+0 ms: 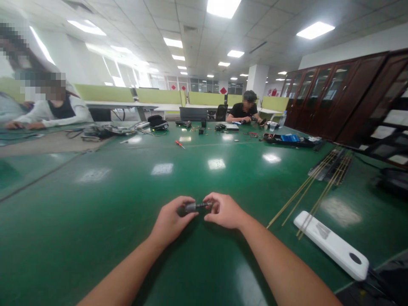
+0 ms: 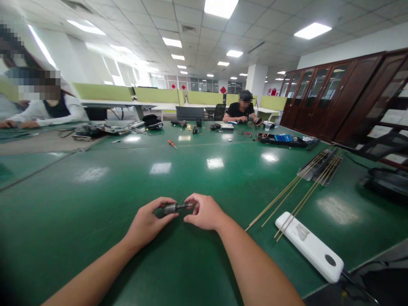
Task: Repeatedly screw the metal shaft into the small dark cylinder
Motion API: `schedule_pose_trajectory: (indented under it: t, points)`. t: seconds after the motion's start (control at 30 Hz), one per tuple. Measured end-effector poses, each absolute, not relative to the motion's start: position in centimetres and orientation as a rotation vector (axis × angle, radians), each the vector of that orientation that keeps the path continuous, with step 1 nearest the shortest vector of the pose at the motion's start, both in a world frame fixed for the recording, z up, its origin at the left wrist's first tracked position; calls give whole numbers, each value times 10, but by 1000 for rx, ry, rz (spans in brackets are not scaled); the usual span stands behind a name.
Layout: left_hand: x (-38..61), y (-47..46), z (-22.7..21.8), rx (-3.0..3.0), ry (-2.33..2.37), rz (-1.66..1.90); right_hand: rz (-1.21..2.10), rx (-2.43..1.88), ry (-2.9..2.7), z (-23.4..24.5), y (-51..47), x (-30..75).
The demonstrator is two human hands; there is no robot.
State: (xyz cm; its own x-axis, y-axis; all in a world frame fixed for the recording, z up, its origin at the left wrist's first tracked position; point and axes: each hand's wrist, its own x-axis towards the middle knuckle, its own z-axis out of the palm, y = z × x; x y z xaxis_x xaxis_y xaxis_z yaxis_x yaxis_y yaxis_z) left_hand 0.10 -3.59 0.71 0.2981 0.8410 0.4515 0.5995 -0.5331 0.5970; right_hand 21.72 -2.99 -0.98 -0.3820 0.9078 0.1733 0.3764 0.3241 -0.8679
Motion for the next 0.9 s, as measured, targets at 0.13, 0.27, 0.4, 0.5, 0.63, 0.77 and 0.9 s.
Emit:
schedule_pose_trajectory:
  t: [0.13,0.27,0.4,0.5,0.63,0.77,0.9]
  points:
    - [3,-37,6,2271,1254,1052,954,-1096,-1900,-10,-32,216]
    - [3,-38,5,2281,1234,1005,941,-1042,-1885,-10,-33,216]
    - [3,-38,5,2289,1245,989,963,-1032,-1891,-11,-32,214]
    - [3,-38,4,2288,1231,974,959,-1050,-1915,-10,-32,214]
    - [4,-38,4,2290,1218,957,905,-1059,-1950,-6,-34,214]
    - [3,-37,2,2295,1239,950,848,-1053,-1959,-4,-36,213]
    - [2,-35,0,2288,1261,954,833,-1056,-1959,-5,-35,213]
